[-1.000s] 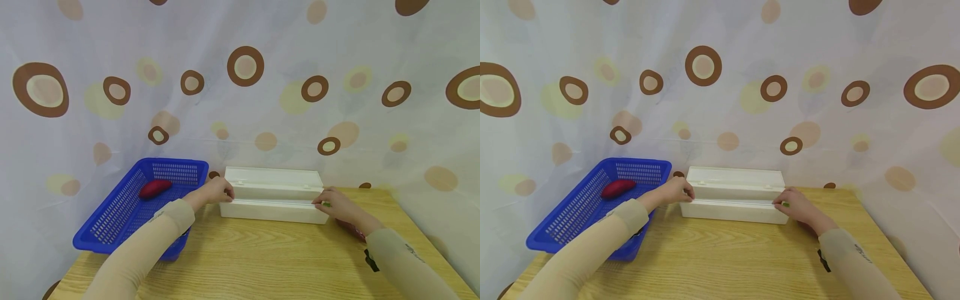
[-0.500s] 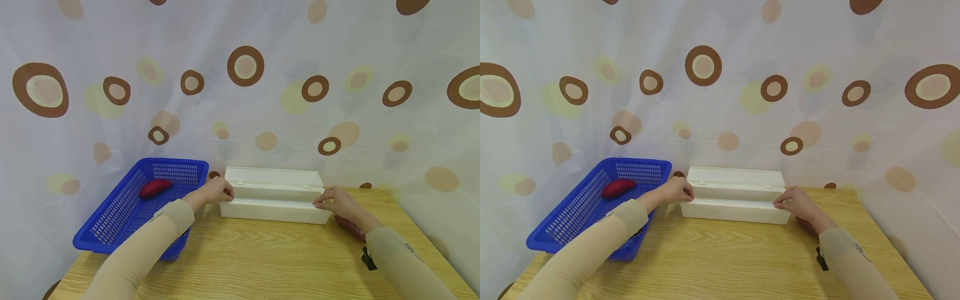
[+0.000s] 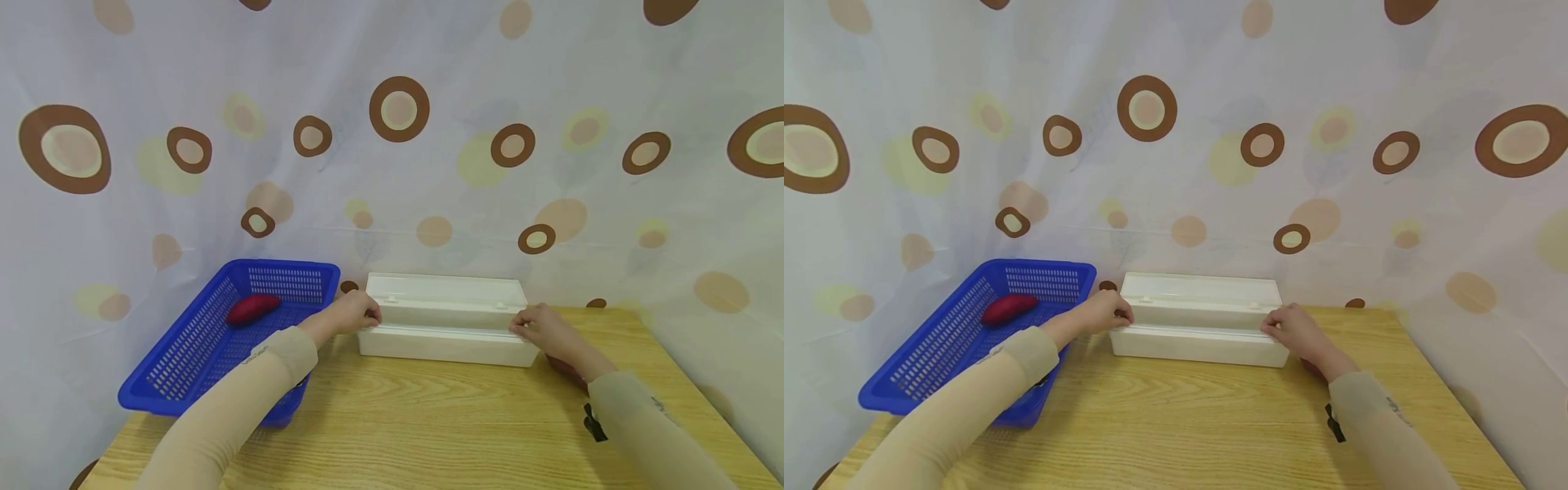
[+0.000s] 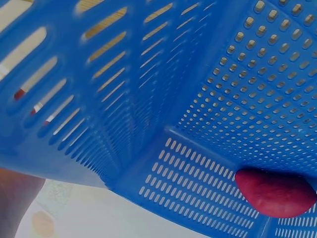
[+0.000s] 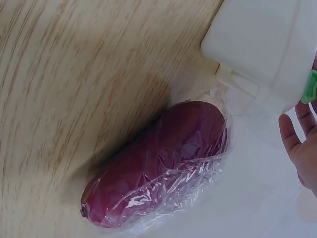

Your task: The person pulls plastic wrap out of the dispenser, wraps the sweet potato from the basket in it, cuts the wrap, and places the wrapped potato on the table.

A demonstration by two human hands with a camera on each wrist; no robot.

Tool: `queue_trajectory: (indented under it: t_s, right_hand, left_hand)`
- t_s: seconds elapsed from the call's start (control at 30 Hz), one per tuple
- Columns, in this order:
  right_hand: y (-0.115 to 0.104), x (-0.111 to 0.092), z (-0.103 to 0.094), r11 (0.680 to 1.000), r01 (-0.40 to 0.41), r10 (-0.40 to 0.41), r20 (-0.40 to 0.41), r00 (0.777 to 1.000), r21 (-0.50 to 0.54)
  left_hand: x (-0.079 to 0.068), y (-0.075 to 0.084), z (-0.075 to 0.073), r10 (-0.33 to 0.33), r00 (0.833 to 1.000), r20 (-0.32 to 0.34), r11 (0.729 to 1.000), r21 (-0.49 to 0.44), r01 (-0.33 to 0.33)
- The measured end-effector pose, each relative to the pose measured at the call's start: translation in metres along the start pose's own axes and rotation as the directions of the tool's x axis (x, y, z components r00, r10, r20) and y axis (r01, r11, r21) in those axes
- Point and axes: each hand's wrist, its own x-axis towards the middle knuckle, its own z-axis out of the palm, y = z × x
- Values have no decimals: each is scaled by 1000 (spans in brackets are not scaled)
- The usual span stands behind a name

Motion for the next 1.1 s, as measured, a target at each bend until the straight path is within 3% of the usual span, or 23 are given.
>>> queue_trajectory:
  t_s: [0.43,0.7,0.93,1.1]
  right_hand:
    - [-6,1,10,988,-6,-16,-141,990,-156]
    - [-5,5,13,974,69,-113,-198,974,-215]
    - [-5,7,7,947,177,-229,-177,957,-267]
    - [-9,7,-1,927,206,-263,-151,953,-314]
  left_hand:
    - [0,3,0,-8,998,-69,999,53,11]
    - [0,5,-4,-18,991,-133,997,69,27]
    - [3,7,-9,-20,988,-152,992,120,39]
    - [1,8,-15,-21,988,-151,996,78,33]
